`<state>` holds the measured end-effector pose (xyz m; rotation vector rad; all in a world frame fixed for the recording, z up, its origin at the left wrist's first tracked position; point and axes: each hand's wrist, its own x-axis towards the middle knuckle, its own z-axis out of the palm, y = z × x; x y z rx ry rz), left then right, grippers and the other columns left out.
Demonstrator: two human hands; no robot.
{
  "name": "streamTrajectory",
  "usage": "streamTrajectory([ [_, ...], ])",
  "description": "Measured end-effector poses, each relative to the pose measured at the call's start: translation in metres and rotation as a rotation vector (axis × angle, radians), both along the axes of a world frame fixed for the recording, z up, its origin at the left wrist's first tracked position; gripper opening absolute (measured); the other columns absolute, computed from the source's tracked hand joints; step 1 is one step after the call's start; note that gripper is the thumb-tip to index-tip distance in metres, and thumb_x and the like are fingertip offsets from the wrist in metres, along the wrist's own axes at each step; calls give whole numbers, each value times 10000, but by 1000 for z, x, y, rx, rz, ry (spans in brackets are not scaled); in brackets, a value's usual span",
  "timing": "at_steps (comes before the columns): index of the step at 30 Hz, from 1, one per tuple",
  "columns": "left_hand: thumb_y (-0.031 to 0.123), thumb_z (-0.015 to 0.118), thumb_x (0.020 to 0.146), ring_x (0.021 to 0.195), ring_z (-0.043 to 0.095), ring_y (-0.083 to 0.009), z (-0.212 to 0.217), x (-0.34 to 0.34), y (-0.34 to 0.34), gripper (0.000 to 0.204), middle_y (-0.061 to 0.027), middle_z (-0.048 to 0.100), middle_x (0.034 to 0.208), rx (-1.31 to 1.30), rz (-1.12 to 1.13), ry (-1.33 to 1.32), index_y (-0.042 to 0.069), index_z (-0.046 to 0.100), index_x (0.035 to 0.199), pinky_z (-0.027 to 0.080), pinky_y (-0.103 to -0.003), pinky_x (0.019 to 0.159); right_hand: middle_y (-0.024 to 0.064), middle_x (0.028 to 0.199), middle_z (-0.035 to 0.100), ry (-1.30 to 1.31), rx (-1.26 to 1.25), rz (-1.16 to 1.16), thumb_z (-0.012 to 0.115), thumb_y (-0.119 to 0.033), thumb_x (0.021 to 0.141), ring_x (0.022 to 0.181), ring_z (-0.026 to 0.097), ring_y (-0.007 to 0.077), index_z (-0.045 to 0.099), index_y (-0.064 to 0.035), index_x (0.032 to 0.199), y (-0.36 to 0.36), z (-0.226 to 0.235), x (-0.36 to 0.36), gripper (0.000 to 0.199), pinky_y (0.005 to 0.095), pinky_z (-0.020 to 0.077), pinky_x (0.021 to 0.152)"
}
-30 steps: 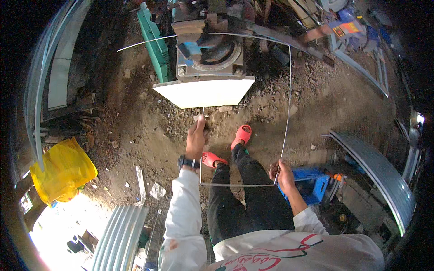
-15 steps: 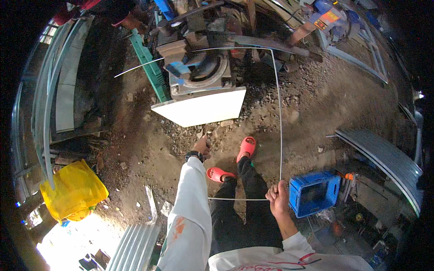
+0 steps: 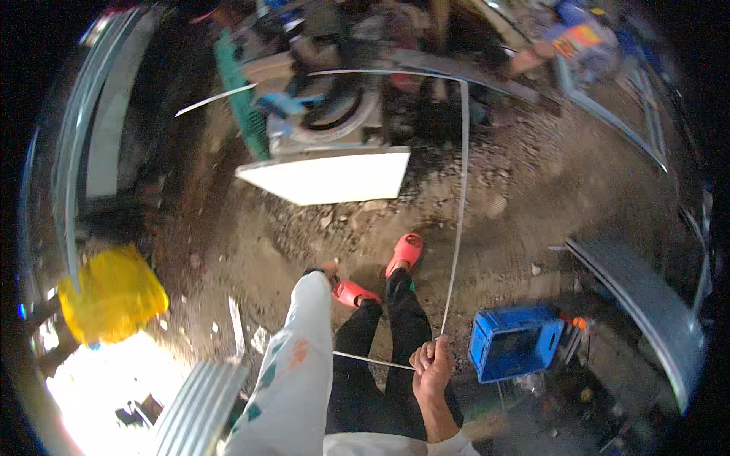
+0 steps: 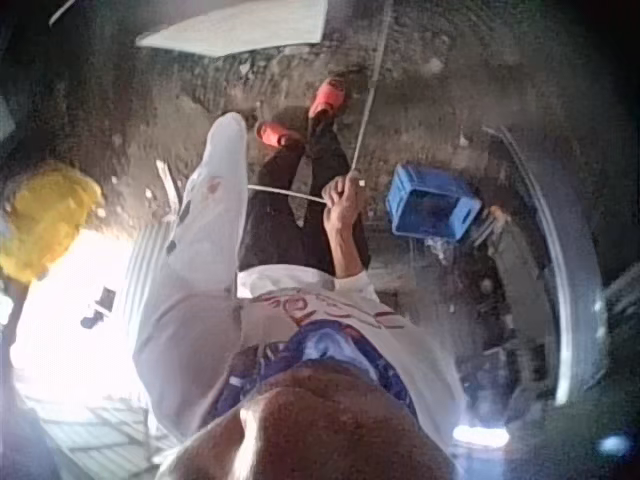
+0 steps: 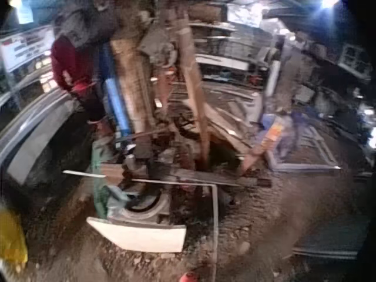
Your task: The person bends a long metal wire into a rectangular frame using a manual bending machine. They measure the wire with a tape measure and mark it with a marker, then repeatedly bend the wire at marked points to form the frame. The person adjusts the wire on the machine and checks the shape throughout the process.
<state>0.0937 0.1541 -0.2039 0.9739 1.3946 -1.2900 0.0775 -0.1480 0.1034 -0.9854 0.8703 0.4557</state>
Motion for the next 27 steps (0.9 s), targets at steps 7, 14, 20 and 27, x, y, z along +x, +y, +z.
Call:
streamTrajectory([
  [7, 654, 436, 945, 399, 375, -163, 57, 36, 5, 571, 0, 423, 529, 290, 128, -346, 145, 531, 704, 304, -352, 376, -40, 513, 343, -59, -16, 102, 540, -470, 1006, 429, 327, 84, 427, -148, 704, -29, -22, -1, 456, 292, 329, 505],
  [14, 659, 472, 954, 436, 336, -95, 225, 75, 10, 571, 38, 410, 579, 419, 411, -682, 128, 531, 751, 292, -275, 423, 1, 569, 439, 16, -9, 146, 542, -449, 1004, 500, 447, 124, 537, -93, 781, -54, -44, 18, 420, 288, 377, 511],
  [20, 541, 449, 1015, 672, 563, -155, 247, -9, 26, 543, -34, 611, 808, 160, 440, -916, 35, 639, 1056, 468, -304, 647, 67, 744, 652, 8, -91, 294, 479, -461, 1014, 644, 630, 187, 628, -60, 948, -69, -59, 8, 432, 304, 459, 556],
  [27, 425, 469, 1041, 812, 628, -172, 263, -96, -28, 441, -74, 668, 923, 126, 226, -792, 17, 635, 1060, 503, -333, 797, 73, 901, 706, -23, -410, 445, 450, -450, 1028, 781, 653, 179, 673, -59, 1007, -117, -81, 45, 450, 332, 497, 720],
])
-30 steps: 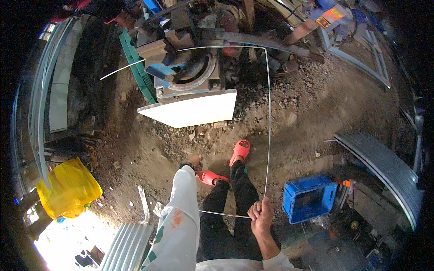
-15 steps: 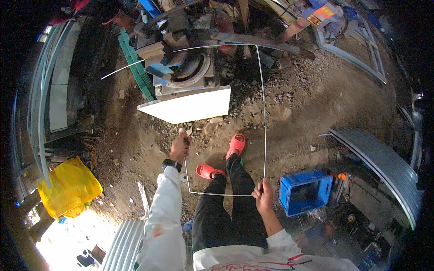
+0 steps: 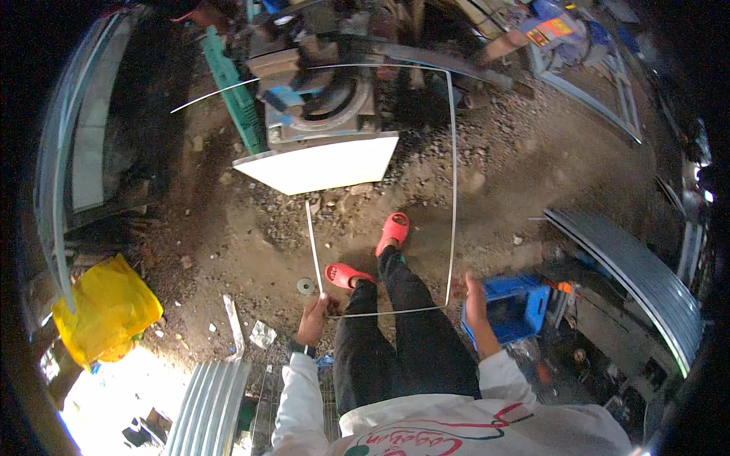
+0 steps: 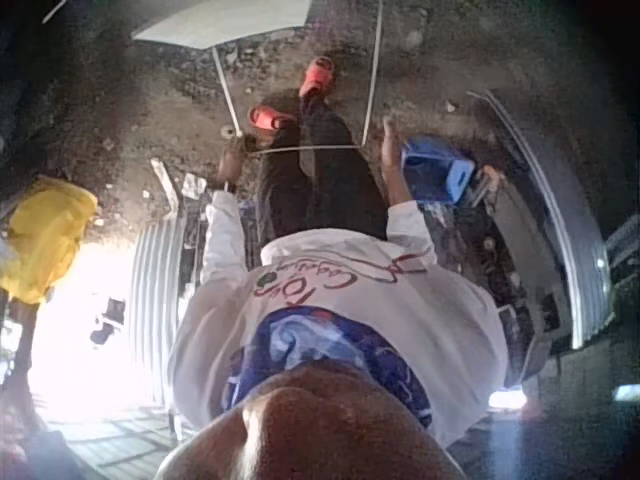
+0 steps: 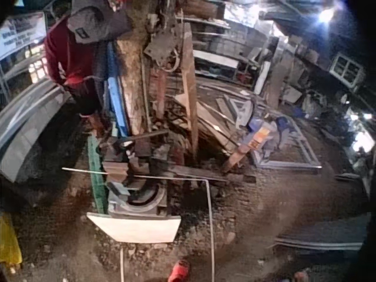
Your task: The person bends a long metal wire into a rectangular frame using a manual bending machine. They measure the wire with a tape measure and mark it with a marker, then repeatedly bend the wire at marked points to form the frame. The person adjusts the wire on the machine and checks the shape throughout the process.
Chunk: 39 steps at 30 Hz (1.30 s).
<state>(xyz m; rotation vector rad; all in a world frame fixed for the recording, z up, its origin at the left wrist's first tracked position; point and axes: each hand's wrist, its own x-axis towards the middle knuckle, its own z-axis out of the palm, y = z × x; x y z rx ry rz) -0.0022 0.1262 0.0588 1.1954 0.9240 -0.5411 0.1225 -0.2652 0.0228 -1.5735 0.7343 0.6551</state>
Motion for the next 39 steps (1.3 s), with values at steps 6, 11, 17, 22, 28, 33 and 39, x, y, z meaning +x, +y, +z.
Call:
streamTrajectory([
  [6, 406, 465, 1041, 915, 642, -235, -22, -53, -47, 398, -93, 668, 944, -395, 778, -51, 36, 597, 1109, 514, -398, 858, 22, 847, 657, -384, -535, 420, 520, -519, 976, 753, 599, 159, 661, -81, 920, -16, -7, 211, 463, 346, 463, 716],
  [11, 479, 445, 1029, 995, 645, -300, -13, -51, -68, 450, -125, 670, 1002, -415, 988, 42, 76, 586, 1174, 495, -464, 926, 245, 1262, 577, -1015, -818, 507, 592, -481, 955, 1177, 546, 402, 579, -13, 1261, 0, 0, 418, 560, 477, 425, 1013],
  [17, 545, 418, 1014, 1142, 589, -340, 11, -45, -95, 569, -165, 629, 1154, -358, 1117, 80, 61, 505, 1301, 453, -474, 1021, 280, 1456, 445, -709, -1008, 743, 410, -701, 933, 1326, 452, 440, 460, 12, 1423, 25, 1, 550, 866, 483, 375, 1099],
  [22, 534, 399, 1023, 1162, 573, -352, 5, -42, -105, 593, -177, 608, 1173, -344, 1038, 74, 34, 463, 1335, 432, -477, 1048, 287, 1388, 514, -701, -1036, 887, 348, -717, 939, 1300, 487, 435, 446, -7, 1437, 10, -30, 560, 872, 483, 382, 1092],
  [28, 521, 405, 1026, 1112, 570, -340, 15, -37, -99, 582, -143, 600, 1114, -322, 1135, 104, 30, 482, 1329, 433, -466, 1028, 285, 1309, 575, -673, -1157, 911, 325, -706, 953, 1176, 568, 472, 457, -52, 1427, 9, -28, 494, 819, 535, 423, 1028],
  [33, 462, 433, 1029, 1060, 580, -302, 5, -58, -62, 469, -105, 615, 1152, -235, 1177, 31, 78, 559, 1267, 470, -472, 956, 298, 1226, 604, -737, -1111, 916, 424, -623, 971, 1118, 578, 493, 441, -30, 1406, -6, -14, 423, 736, 559, 412, 1014],
  [39, 454, 429, 1031, 1067, 579, -283, 13, -66, 2, 488, -107, 589, 1181, -91, 1110, -61, 137, 498, 1394, 481, -444, 930, 295, 1469, 406, -512, -1176, 841, 416, -645, 963, 1360, 384, 457, 414, 52, 1405, 22, 5, 282, 826, 561, 277, 1123],
])
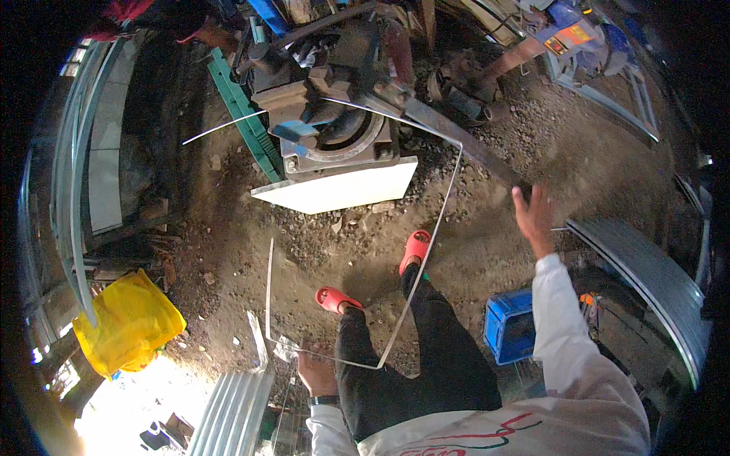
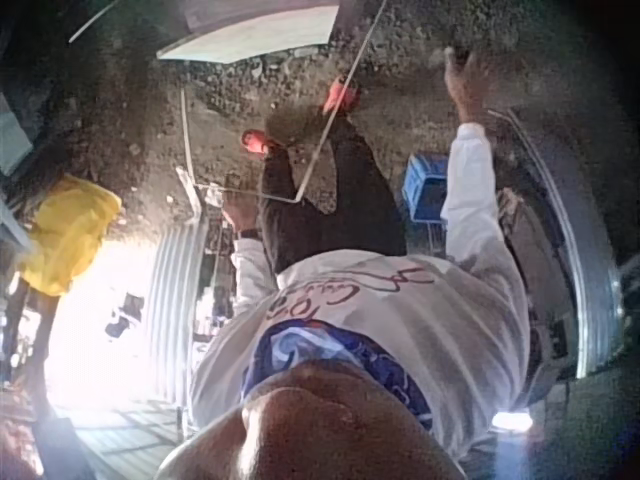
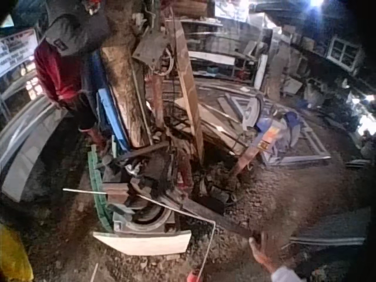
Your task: The person bends a long metal wire into a rectangular frame using a manual bending machine. They measure the wire with a tape measure and mark it with a marker, then repeatedly bend the wire at marked points to form the frame. The person adjusts the wire on the machine and checks the shape throughout the process.
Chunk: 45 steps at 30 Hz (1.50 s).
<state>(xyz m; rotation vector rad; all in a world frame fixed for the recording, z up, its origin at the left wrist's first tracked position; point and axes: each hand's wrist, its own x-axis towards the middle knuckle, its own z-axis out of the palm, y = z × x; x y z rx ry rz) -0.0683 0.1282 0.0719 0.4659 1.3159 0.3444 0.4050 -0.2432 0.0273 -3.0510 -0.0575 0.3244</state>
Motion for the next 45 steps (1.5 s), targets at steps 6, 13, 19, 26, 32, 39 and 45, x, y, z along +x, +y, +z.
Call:
streamTrajectory([
  [6, 420, 467, 1027, 920, 574, -210, -10, -22, 95, 429, -71, 604, 1077, 205, -196, 171, 156, 529, 1359, 495, -397, 824, 341, 1424, 404, 112, -5, -119, 526, -597, 917, 1331, 391, 491, 373, 84, 1412, 48, 0, -160, 855, 610, 282, 1094],
  [13, 405, 474, 1044, 767, 474, -60, -42, -40, 292, 421, 28, 546, 908, 573, -527, 276, 102, 581, 1315, 406, -215, 613, 316, 1346, 450, 190, 84, -277, 715, -317, 837, 1257, 442, 494, 308, 94, 1425, 163, 19, -284, 824, 561, 376, 1030],
  [19, 392, 551, 1014, 722, 483, -60, -34, 37, 416, 336, 47, 529, 876, 454, -468, 233, 107, 631, 1173, 383, -241, 567, 356, 1447, 361, 264, 32, -547, 706, -311, 820, 1332, 378, 508, 260, 112, 1451, 240, 9, -335, 881, 528, 336, 1113],
  [26, 373, 527, 1022, 646, 467, -65, -15, 92, 459, 272, 48, 528, 801, 536, -709, 205, 121, 627, 1033, 375, -227, 543, 335, 1459, 372, 255, 10, -685, 677, -353, 809, 1327, 391, 503, 272, 97, 1463, 257, -3, -341, 892, 526, 361, 1096],
  [32, 356, 533, 1021, 677, 490, -68, -27, 78, 470, 279, 45, 535, 794, 329, -629, 119, 105, 635, 1091, 384, -229, 553, 293, 1260, 522, -21, -93, -512, 726, -326, 783, 1116, 557, 470, 412, 60, 1345, 240, -23, -359, 751, 518, 461, 933],
  [39, 354, 544, 1016, 704, 508, -75, -22, 90, 486, 294, 34, 555, 817, 514, -714, 220, 90, 651, 1090, 389, -235, 555, 347, 1457, 373, 222, 3, -683, 712, -372, 792, 1274, 472, 493, 274, 78, 1474, 281, -2, -358, 927, 514, 432, 1034],
  [45, 364, 549, 1015, 580, 486, -79, -36, 123, 518, 309, 19, 571, 740, 624, -681, 275, 79, 640, 937, 389, -255, 520, 353, 1438, 387, 243, 10, -673, 713, -353, 786, 1279, 459, 490, 283, 79, 1463, 316, -4, -384, 911, 502, 409, 1055],
])
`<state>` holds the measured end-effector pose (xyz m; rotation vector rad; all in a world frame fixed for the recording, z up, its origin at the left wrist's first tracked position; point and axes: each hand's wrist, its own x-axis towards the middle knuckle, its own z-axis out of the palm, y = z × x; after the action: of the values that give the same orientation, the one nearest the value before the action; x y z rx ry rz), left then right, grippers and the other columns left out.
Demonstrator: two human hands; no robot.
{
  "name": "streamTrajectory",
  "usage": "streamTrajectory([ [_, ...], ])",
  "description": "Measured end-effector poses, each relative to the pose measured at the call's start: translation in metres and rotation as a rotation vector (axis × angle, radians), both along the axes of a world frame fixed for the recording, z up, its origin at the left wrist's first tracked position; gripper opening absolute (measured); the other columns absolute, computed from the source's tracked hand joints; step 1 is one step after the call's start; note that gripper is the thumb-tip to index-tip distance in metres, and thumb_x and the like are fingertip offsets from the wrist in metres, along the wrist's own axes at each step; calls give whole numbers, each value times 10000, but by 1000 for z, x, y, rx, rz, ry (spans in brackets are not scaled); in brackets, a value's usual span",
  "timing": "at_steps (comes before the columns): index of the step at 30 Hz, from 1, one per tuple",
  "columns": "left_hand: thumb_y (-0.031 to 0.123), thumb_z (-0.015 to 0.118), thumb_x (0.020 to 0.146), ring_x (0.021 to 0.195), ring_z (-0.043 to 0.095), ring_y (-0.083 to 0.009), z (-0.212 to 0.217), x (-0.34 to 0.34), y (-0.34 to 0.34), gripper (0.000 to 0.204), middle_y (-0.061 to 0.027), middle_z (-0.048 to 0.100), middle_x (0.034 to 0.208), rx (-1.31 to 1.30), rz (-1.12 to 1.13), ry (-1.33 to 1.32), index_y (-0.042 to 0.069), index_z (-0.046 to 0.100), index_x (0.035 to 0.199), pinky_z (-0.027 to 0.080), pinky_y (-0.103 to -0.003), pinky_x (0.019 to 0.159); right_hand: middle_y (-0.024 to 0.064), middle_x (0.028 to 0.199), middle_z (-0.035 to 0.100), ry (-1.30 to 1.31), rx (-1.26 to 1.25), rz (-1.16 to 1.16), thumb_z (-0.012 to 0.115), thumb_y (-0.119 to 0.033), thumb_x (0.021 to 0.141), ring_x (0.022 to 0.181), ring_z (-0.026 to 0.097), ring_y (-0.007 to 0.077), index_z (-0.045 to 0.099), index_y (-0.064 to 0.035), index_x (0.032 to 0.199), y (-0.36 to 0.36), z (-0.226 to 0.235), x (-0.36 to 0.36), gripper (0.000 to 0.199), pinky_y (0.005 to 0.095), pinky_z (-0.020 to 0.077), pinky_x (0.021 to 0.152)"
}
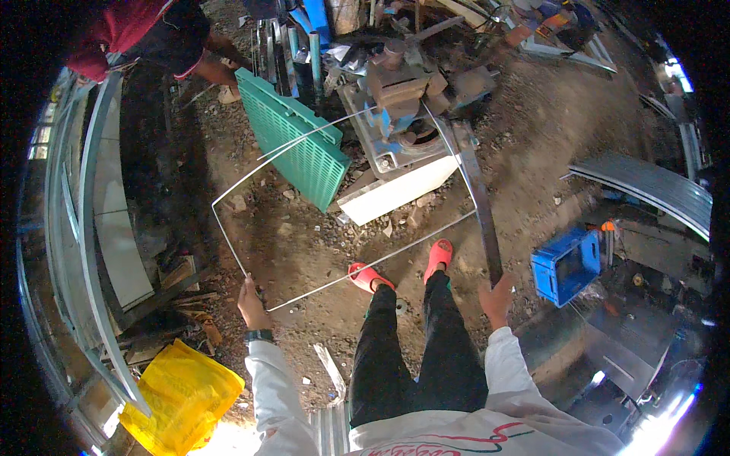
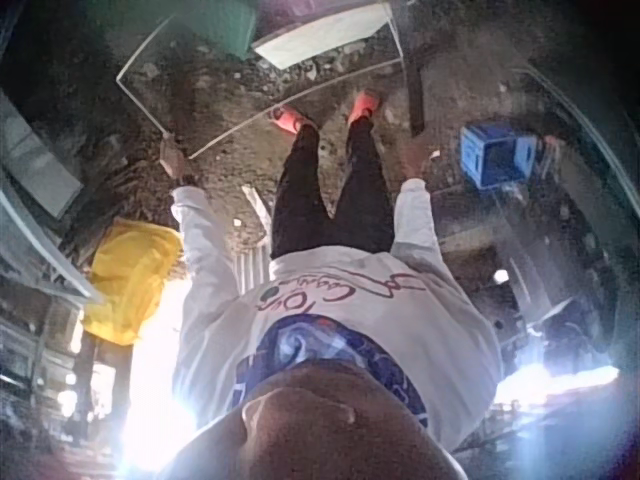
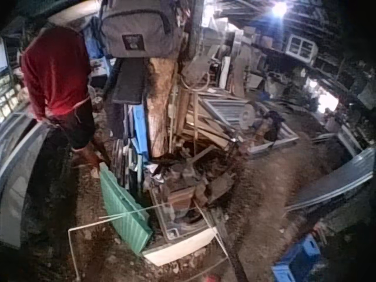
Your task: The person bends a long metal wire into a rectangular frame using a manual bending machine. They measure the wire with a tape measure and mark it with a marker, then repeatedly bend the wire at marked points to form the frame. The person adjusts the wire on the machine and checks the shape throughout the process.
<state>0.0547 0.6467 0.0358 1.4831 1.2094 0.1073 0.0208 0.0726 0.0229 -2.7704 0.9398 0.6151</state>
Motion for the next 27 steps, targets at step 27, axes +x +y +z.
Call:
streamTrajectory([
  [27, 307, 532, 995, 698, 519, -112, -17, 10, 46, 306, 15, 568, 785, -199, -215, 30, 31, 665, 981, 448, -285, 654, 258, 1119, 563, -336, 93, 134, 660, -154, 857, 1012, 576, 426, 442, 40, 1296, -31, -21, -28, 527, 495, 451, 887],
])
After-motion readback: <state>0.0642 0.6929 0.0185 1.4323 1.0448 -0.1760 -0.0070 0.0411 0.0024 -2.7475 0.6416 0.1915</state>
